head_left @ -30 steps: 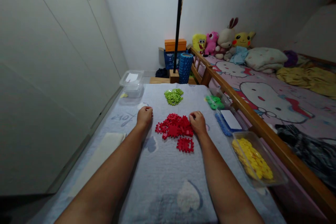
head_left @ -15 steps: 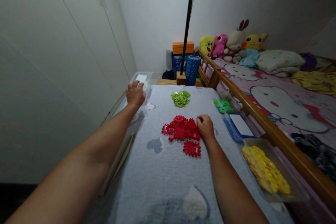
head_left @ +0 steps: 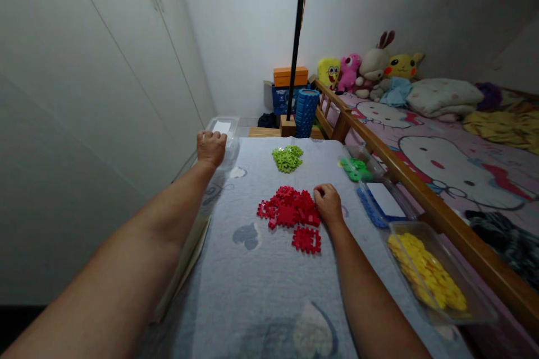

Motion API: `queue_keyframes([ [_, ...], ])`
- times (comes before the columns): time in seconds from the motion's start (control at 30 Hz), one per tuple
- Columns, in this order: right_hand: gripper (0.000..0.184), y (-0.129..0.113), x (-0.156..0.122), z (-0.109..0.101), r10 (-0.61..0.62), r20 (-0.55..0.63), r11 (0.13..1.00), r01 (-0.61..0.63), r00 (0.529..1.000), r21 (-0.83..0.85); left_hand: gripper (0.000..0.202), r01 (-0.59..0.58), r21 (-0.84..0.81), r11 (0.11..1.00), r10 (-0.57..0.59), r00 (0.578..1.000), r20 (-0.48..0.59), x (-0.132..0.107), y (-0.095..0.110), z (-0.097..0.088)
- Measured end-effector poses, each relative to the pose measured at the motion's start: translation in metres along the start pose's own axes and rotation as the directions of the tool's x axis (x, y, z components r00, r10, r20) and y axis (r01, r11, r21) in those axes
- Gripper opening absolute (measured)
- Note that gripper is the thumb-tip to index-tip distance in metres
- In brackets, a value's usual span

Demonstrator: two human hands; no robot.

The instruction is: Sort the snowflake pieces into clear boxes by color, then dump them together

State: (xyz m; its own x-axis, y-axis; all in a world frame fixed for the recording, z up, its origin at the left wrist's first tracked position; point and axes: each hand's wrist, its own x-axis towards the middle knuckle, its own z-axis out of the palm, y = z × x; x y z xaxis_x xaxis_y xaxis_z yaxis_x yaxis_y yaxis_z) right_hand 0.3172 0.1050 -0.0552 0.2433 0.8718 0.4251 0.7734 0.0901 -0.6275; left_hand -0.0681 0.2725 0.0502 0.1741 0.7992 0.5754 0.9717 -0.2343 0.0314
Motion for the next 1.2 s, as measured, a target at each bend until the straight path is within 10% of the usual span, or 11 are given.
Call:
queue_keyframes([
  [0.67,0.015,-0.005,0.001,-0.004,0.024,0.023,1.0,-0.024,0.999,0.01,0.024,-0.074,-0.077,0.994,0.075,0.997,0.011,-0.085,0.032,-0.061],
  [1.2,0.016,0.0,0.002,-0.001,0.005,-0.015,0.998,-0.004,1.0,0.061,0.023,-0.402,0.12,0.908,0.393,0.915,0.094,-0.177,0.058,-0.078],
])
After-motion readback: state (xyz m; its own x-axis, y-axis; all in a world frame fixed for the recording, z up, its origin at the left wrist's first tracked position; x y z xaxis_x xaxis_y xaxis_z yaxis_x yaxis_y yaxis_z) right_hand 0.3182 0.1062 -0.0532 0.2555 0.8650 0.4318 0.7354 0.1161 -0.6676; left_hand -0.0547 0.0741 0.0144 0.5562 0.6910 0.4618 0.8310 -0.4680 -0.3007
